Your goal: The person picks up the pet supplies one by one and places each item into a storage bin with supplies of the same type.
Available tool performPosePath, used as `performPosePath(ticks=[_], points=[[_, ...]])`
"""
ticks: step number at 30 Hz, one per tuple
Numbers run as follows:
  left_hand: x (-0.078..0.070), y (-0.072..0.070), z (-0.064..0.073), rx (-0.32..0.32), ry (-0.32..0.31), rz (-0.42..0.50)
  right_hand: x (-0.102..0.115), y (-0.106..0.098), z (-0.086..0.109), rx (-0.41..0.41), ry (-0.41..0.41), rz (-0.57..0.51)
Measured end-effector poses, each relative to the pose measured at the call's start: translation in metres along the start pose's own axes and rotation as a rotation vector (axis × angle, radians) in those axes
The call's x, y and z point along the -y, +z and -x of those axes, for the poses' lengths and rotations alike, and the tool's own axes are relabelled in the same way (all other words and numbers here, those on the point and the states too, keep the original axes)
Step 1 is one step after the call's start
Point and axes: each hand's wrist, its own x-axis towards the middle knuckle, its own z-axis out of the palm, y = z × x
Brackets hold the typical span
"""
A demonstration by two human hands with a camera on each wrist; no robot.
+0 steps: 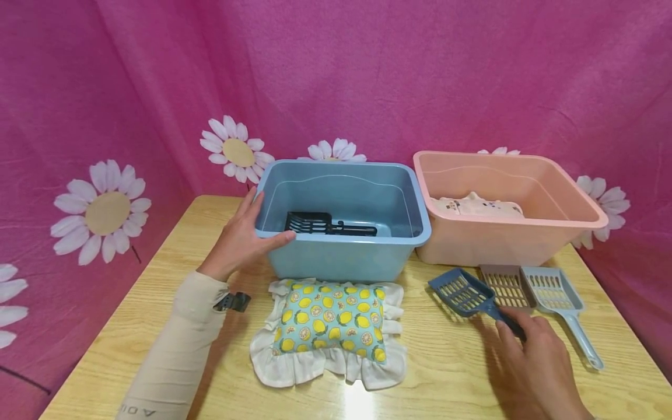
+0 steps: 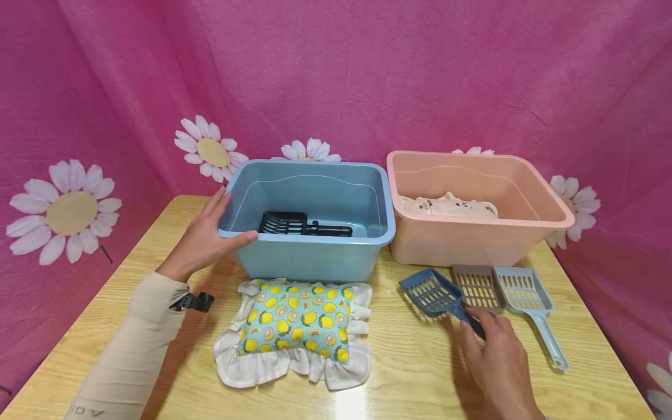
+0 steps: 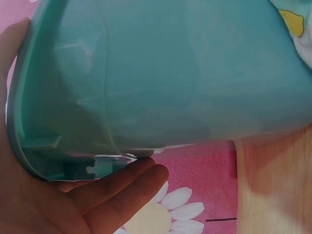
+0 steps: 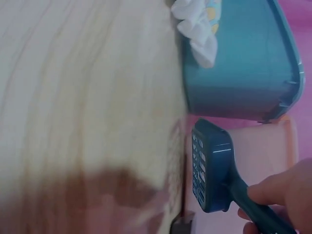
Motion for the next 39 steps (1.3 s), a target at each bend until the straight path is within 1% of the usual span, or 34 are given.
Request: performPosePath(ticks=[4, 10, 13, 16, 23, 29, 35, 39], points=[[0.000, 0.000, 0.001, 0.005, -0.003, -0.002, 0.005, -0.005, -0.001, -0.036, -0.029, 0.000], [0.002, 0.001, 0.002, 0.004, -0.005, -0.003, 0.011, -0.013, -0.002, -0.067, -0.052, 0.002], [0.001, 0.001, 0.002, 0.005, -0.004, -0.002, 0.013, -0.015, -0.001, -0.093, -0.067, -0.014], [0.001, 0.000, 0.002, 0.005, -0.003, -0.002, 0.015, -0.018, -0.002, -0.102, -0.076, -0.050], [0.001, 0.000, 0.002, 0.001, 0.002, -0.003, 0.016, -0.027, -0.005, -0.075, -0.026, -0.087], [0.000, 0.000, 0.000, -0.005, -0.004, 0.005, 0.016, -0.032, -0.007, -0.107, -0.011, -0.122], [0.000, 0.000, 0.001, -0.003, -0.007, 0.014, 0.018, -0.041, -0.009, -0.084, 0.037, -0.143], [0.000, 0.000, 0.000, -0.002, -0.001, 0.004, 0.019, -0.046, -0.012, -0.093, 0.053, -0.168]])
